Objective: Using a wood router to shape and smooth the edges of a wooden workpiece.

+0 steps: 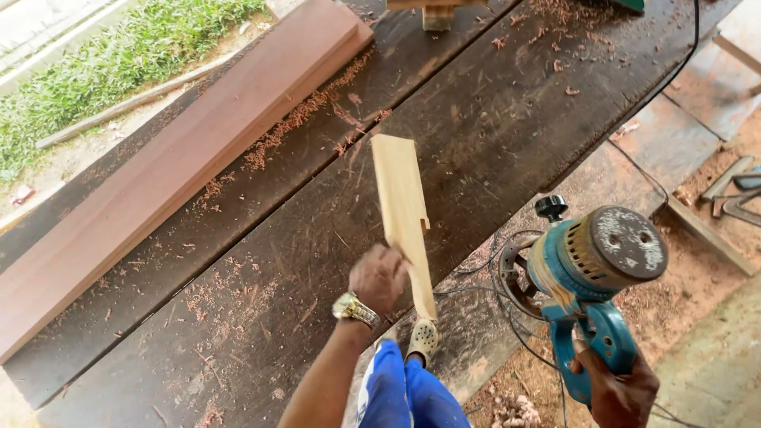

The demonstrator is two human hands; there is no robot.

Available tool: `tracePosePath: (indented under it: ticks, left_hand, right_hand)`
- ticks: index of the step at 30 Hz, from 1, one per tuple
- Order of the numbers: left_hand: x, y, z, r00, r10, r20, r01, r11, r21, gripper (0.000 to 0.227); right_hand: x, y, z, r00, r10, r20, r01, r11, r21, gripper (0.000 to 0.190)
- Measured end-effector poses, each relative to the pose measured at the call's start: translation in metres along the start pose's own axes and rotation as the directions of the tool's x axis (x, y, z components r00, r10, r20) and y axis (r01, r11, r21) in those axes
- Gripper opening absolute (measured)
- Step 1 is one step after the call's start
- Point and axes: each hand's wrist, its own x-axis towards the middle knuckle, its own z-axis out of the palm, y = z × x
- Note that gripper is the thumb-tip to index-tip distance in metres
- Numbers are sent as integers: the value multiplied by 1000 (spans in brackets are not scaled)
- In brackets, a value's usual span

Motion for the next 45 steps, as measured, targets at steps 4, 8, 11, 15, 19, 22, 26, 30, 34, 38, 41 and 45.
tracePosePath:
  ticks: [4, 8, 11, 15, 19, 22, 26, 30, 34, 38, 41, 45]
  left_hand:
    - [30, -28, -25, 972, 203, -121, -168, 953, 252, 41]
    - [81, -31, -63, 932, 359, 52, -327, 767, 552, 102]
    - [132, -39, -64, 830, 254, 496, -532, 629, 568, 114]
    - [190, -56, -42, 718, 372, 588, -692, 479, 541, 91]
    - [219, -44, -34, 599, 543, 589, -801, 383, 461, 62]
    - [217, -16, -50, 618, 429, 659, -785, 281, 552, 72]
    - [174, 9, -99, 636, 231, 737, -734, 477, 484, 110]
    - [166, -43, -85, 716, 272, 643, -489, 853, 183, 74]
    - [156, -109, -46, 912, 190, 364, -142, 978, -155, 56]
    - [126, -125, -9, 962, 272, 27, -254, 927, -275, 52]
    - [92, -82, -19, 997, -62, 47, 68, 988, -140, 50]
    - [82, -63, -1, 968, -73, -238, 79, 997, 15, 49]
  right_hand:
    - [-14, 8, -12, 995, 46, -84, -47, 999, -19, 39]
    - [-32, -11, -10, 985, 70, -155, -76, 997, -32, 34]
    - [-42, -9, -9, 975, 132, -180, -137, 990, -17, 38]
    - [-50, -21, 2, 961, 158, -228, -178, 982, -67, 34]
    - [-55, -26, 8, 956, 217, -196, -203, 975, 91, 45]
    - [-59, -30, 11, 965, 198, -173, -176, 975, 136, 47]
    - [-65, -37, 12, 907, 256, -333, -224, 966, 131, 48]
    - [-64, -40, 9, 921, 222, -319, -200, 975, 99, 44]
    - [-54, -50, 15, 928, 228, -296, -238, 971, 1, 42]
    - [-39, -47, 25, 947, 177, -267, -158, 983, 92, 41]
    - [-27, -55, 43, 969, 103, -224, -122, 990, -72, 38]
    - [-5, -57, 70, 972, 76, -221, -39, 985, 168, 32]
